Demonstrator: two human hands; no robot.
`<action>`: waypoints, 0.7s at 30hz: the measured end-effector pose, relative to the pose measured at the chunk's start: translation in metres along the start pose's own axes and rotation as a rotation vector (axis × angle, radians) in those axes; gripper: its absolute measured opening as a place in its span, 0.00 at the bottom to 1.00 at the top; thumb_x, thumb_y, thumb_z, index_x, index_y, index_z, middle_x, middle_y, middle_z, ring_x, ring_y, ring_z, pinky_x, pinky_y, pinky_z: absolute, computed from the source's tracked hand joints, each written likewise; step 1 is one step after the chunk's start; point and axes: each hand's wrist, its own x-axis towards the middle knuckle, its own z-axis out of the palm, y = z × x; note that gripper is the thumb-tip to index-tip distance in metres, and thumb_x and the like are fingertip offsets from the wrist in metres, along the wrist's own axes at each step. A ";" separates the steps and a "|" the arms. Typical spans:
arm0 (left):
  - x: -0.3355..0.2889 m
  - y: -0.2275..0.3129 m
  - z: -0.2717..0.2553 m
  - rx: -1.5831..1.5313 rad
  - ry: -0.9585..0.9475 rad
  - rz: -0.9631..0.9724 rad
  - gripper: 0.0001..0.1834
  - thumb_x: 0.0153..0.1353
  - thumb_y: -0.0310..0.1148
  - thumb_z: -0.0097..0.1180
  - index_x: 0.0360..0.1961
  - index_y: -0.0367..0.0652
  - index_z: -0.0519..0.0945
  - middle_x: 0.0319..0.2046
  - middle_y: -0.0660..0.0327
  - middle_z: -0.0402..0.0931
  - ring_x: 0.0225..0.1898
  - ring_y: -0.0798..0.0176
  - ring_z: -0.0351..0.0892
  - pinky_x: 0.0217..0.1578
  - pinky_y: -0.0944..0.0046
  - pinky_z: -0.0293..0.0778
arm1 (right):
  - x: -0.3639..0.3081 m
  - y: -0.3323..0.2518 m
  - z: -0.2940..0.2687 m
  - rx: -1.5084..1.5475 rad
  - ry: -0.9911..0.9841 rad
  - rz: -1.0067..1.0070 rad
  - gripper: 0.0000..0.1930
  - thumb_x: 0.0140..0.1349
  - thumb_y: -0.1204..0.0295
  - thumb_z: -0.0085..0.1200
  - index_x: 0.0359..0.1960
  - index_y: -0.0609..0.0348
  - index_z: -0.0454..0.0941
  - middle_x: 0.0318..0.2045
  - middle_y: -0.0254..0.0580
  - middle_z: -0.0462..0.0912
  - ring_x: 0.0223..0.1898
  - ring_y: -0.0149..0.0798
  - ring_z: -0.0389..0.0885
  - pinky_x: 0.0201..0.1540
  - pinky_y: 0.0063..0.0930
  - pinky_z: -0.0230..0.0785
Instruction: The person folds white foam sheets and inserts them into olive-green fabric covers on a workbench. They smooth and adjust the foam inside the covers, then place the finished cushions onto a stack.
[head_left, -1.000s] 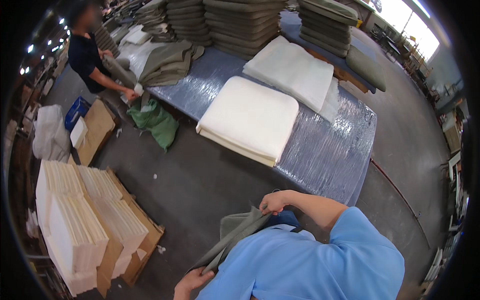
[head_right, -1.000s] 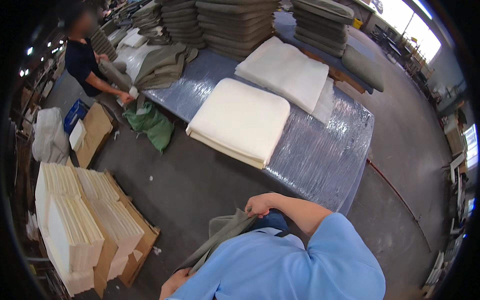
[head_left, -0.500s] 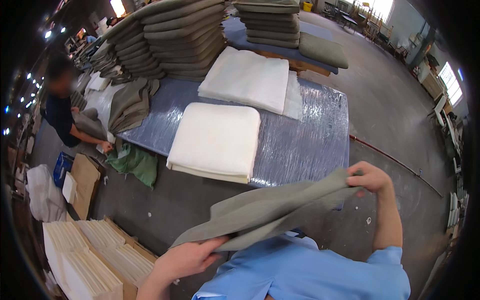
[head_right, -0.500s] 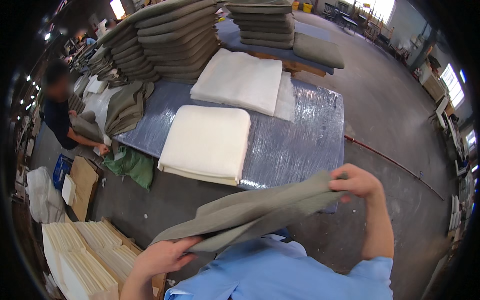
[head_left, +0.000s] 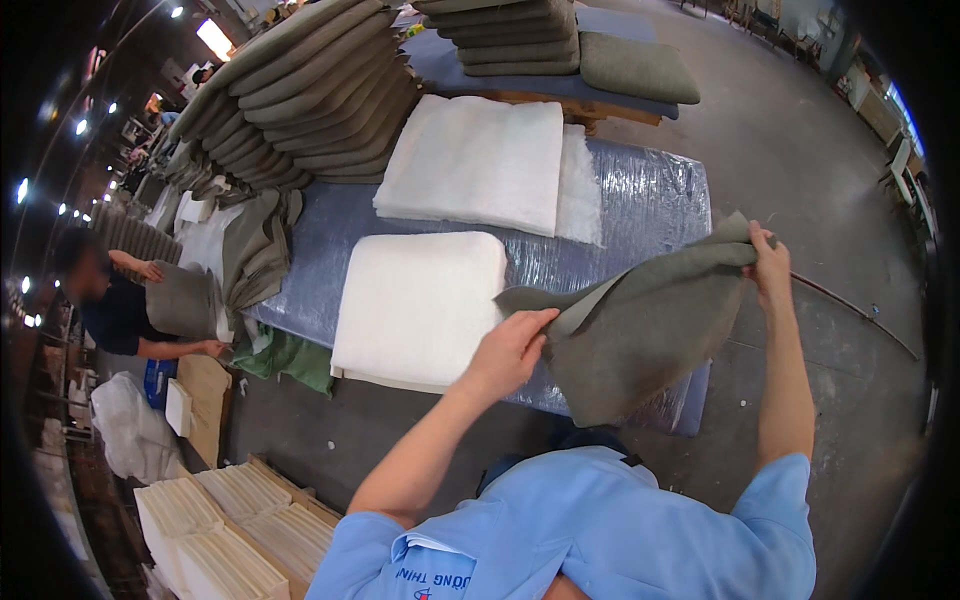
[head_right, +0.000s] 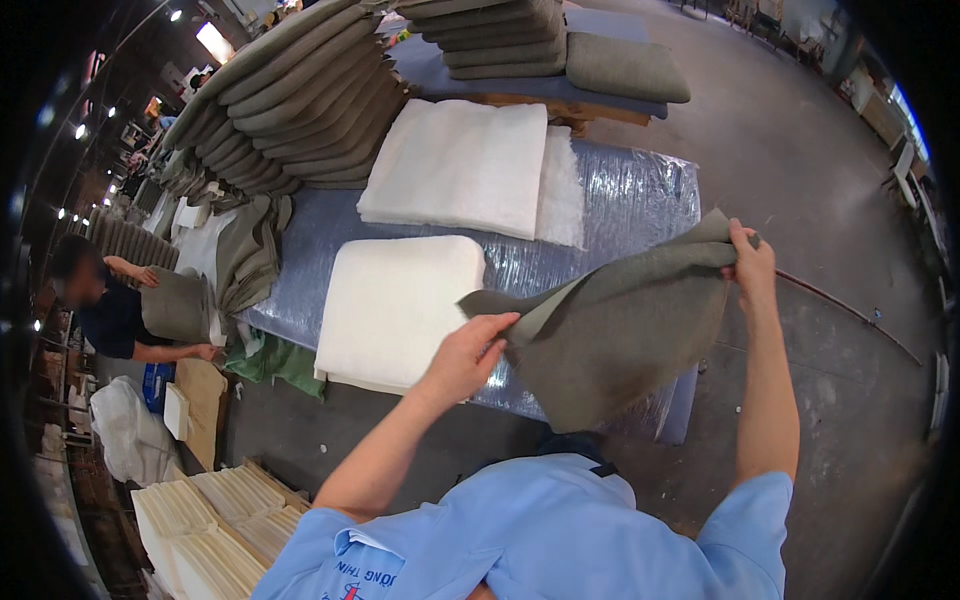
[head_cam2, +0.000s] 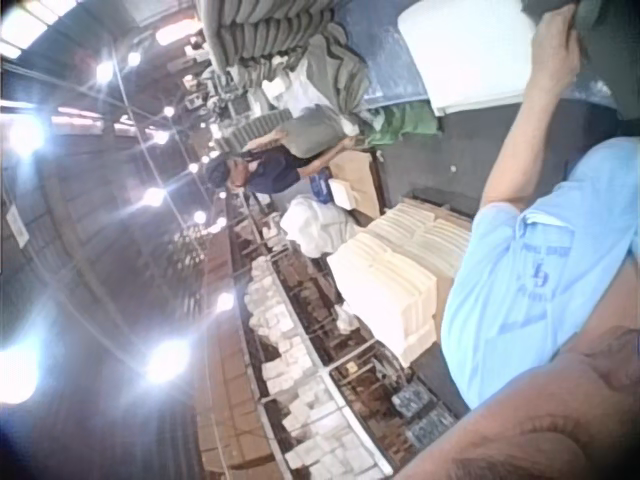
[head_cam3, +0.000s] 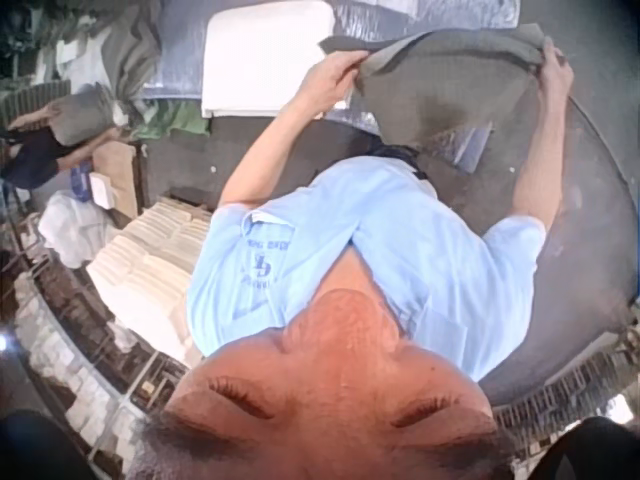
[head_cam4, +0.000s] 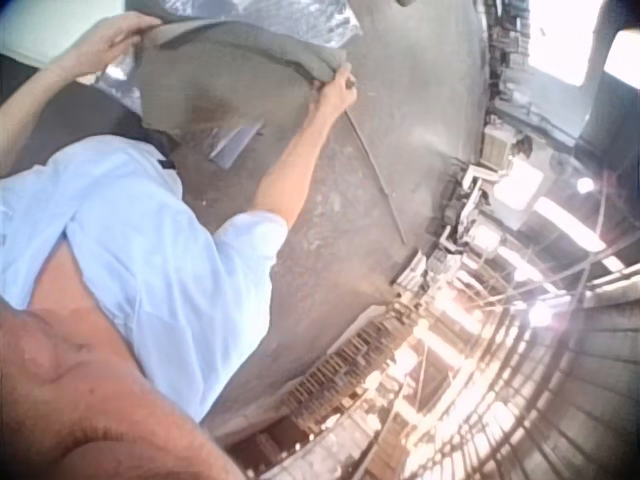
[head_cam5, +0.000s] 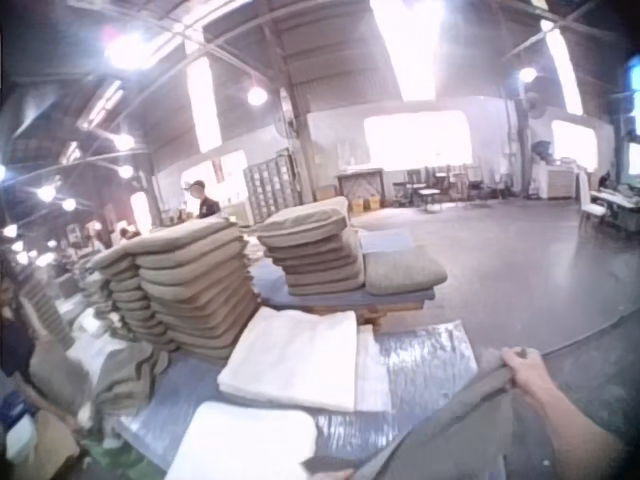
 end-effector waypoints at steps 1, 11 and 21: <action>0.003 -0.007 0.011 -0.001 0.051 0.002 0.21 0.69 0.25 0.57 0.63 0.41 0.80 0.55 0.49 0.83 0.56 0.45 0.82 0.54 0.55 0.79 | 0.017 0.018 0.010 -0.025 0.006 0.040 0.20 0.75 0.52 0.59 0.51 0.57 0.84 0.30 0.30 0.82 0.27 0.25 0.78 0.29 0.22 0.71; -0.151 -0.136 -0.059 -0.200 0.148 -0.873 0.23 0.76 0.33 0.58 0.69 0.43 0.77 0.57 0.55 0.84 0.57 0.65 0.82 0.58 0.62 0.78 | -0.112 0.164 0.272 0.267 -0.392 0.342 0.19 0.78 0.57 0.54 0.57 0.57 0.83 0.44 0.35 0.88 0.40 0.30 0.83 0.42 0.26 0.74; -0.095 -0.325 -0.234 -0.127 0.635 -1.179 0.25 0.79 0.42 0.54 0.72 0.45 0.74 0.53 0.65 0.82 0.49 0.68 0.78 0.52 0.65 0.74 | -0.184 0.178 0.443 -0.231 -0.365 0.436 0.31 0.80 0.47 0.37 0.65 0.62 0.78 0.62 0.63 0.81 0.66 0.62 0.76 0.70 0.46 0.66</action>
